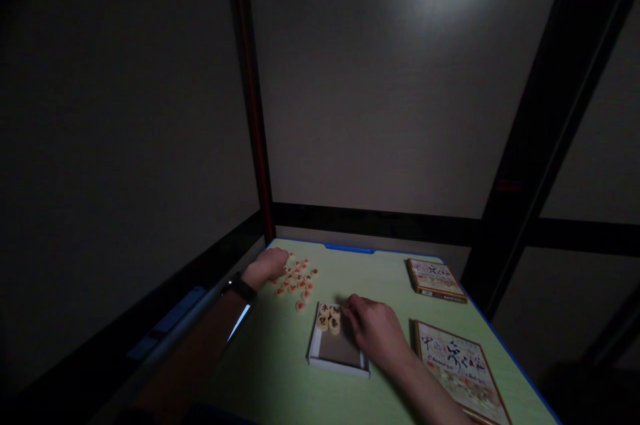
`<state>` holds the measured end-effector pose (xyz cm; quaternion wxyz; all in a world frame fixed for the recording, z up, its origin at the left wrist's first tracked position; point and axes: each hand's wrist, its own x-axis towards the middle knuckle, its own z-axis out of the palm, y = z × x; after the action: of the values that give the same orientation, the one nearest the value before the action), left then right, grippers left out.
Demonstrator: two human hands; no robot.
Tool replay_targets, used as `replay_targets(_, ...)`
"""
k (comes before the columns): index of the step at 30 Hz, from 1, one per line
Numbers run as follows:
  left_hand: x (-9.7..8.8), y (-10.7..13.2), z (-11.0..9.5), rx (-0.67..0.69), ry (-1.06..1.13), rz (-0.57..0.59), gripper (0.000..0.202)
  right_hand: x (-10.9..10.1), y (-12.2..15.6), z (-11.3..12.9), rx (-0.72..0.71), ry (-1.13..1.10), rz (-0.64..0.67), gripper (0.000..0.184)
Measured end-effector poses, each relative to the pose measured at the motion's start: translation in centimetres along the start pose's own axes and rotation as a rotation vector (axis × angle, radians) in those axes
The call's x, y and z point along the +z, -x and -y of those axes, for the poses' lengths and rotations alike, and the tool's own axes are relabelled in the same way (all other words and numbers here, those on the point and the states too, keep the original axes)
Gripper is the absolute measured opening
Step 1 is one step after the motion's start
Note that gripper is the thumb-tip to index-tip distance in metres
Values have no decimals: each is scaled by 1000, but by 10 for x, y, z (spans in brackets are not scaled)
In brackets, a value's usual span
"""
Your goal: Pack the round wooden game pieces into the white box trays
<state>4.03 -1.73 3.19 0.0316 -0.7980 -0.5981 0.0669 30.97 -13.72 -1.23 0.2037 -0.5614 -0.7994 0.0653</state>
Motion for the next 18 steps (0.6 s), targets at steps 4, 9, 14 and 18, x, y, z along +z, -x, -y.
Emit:
replay_targets(4,1,-1,-10,150,-3,-33,26,0,0,2,-10,11,20,29)
replay_targets(9,11,-14,-16,235,1,9,26,1,-2,1,-23,61,57,30)
replay_targets(14,19,-24,-12,259,-6,18,30,4,-2,-3,-39,59,44,29)
replay_targets(18,24,-26,-16,265,-13,6,27,4,-2,-3,-53,53,48,30)
